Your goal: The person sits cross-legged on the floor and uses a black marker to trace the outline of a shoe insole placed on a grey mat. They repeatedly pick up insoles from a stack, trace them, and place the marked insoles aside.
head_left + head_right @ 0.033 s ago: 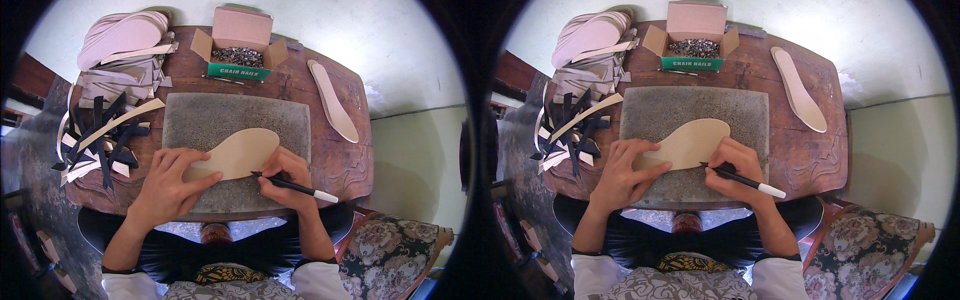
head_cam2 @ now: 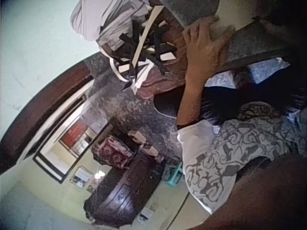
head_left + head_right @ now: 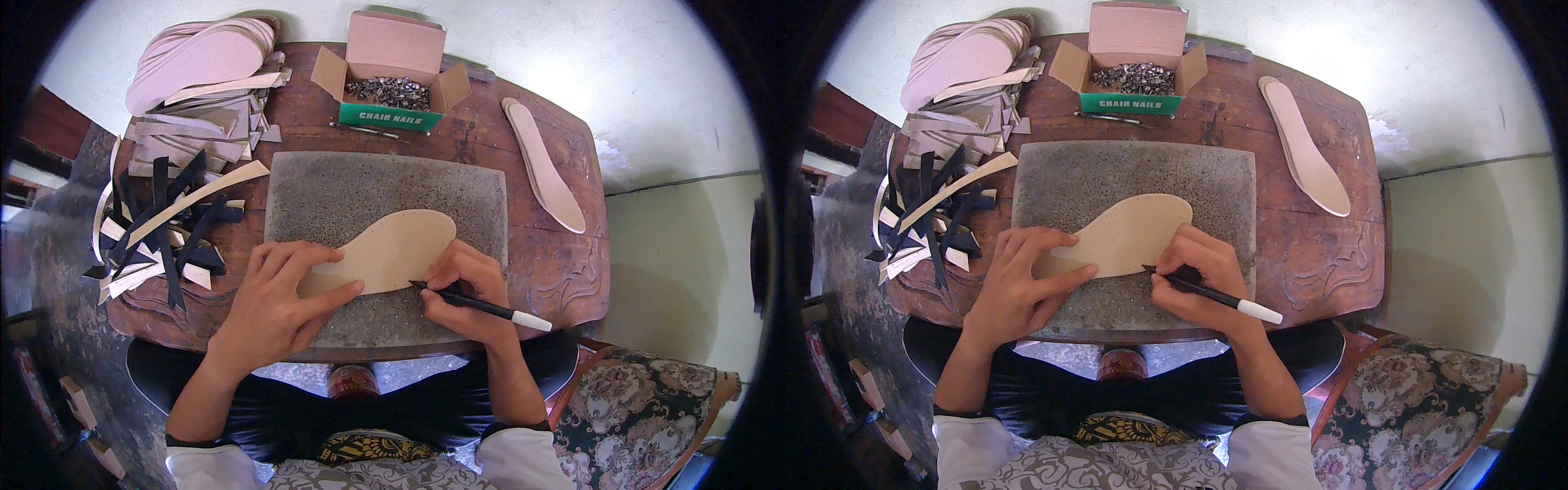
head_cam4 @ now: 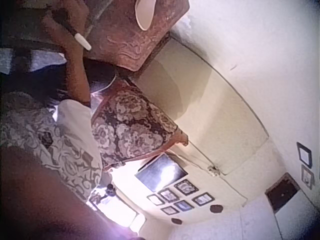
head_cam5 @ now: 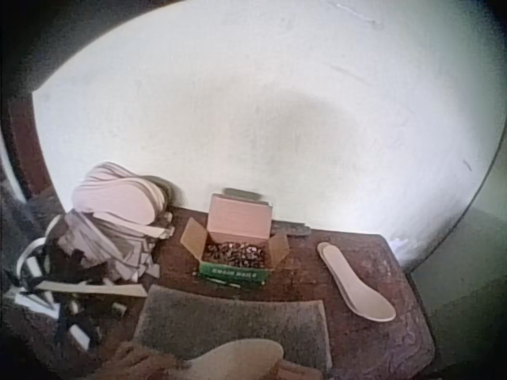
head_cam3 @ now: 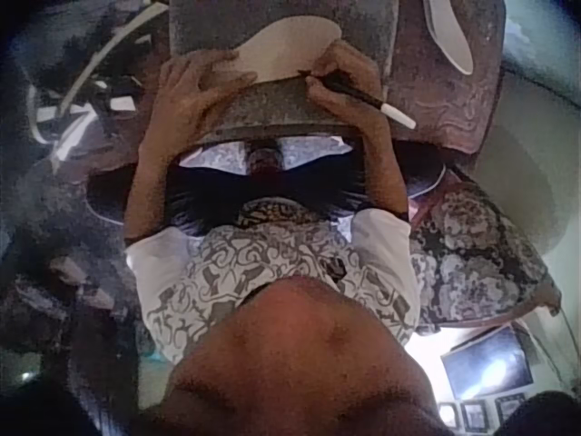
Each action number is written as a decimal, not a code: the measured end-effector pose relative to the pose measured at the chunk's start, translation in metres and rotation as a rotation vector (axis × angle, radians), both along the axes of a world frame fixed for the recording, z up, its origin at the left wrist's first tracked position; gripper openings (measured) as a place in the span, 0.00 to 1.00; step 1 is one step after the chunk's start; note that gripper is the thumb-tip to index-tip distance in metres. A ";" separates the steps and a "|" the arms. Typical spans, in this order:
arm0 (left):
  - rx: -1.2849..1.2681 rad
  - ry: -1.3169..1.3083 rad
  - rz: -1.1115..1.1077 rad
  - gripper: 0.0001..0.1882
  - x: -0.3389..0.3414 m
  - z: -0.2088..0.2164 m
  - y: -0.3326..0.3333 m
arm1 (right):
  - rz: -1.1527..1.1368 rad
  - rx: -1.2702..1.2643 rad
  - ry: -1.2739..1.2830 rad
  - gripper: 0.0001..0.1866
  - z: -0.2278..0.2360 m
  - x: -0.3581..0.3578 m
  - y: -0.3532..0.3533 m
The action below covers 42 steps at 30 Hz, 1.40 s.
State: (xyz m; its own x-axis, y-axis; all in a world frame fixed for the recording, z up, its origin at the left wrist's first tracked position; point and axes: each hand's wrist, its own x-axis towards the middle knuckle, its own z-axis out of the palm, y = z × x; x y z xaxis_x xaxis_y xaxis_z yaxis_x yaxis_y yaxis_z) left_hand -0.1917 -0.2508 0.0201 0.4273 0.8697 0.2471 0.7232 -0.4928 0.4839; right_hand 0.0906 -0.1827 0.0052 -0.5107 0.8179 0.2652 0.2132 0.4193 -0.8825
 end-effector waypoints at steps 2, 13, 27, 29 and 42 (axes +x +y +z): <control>0.000 -0.001 0.002 0.23 0.000 -0.001 0.000 | 0.013 -0.008 -0.005 0.11 0.000 0.001 0.000; 0.000 0.006 0.005 0.23 -0.001 0.000 -0.001 | 0.015 -0.031 -0.023 0.10 0.003 -0.002 -0.001; 0.001 0.004 0.003 0.23 0.000 0.000 0.000 | 0.016 -0.033 -0.021 0.10 0.005 -0.003 -0.001; 0.008 0.002 0.003 0.23 0.000 0.000 0.000 | 0.013 -0.034 -0.024 0.10 0.005 -0.003 -0.001; 0.008 0.005 0.009 0.22 0.001 0.000 0.000 | 0.013 -0.022 -0.034 0.10 0.003 -0.002 0.000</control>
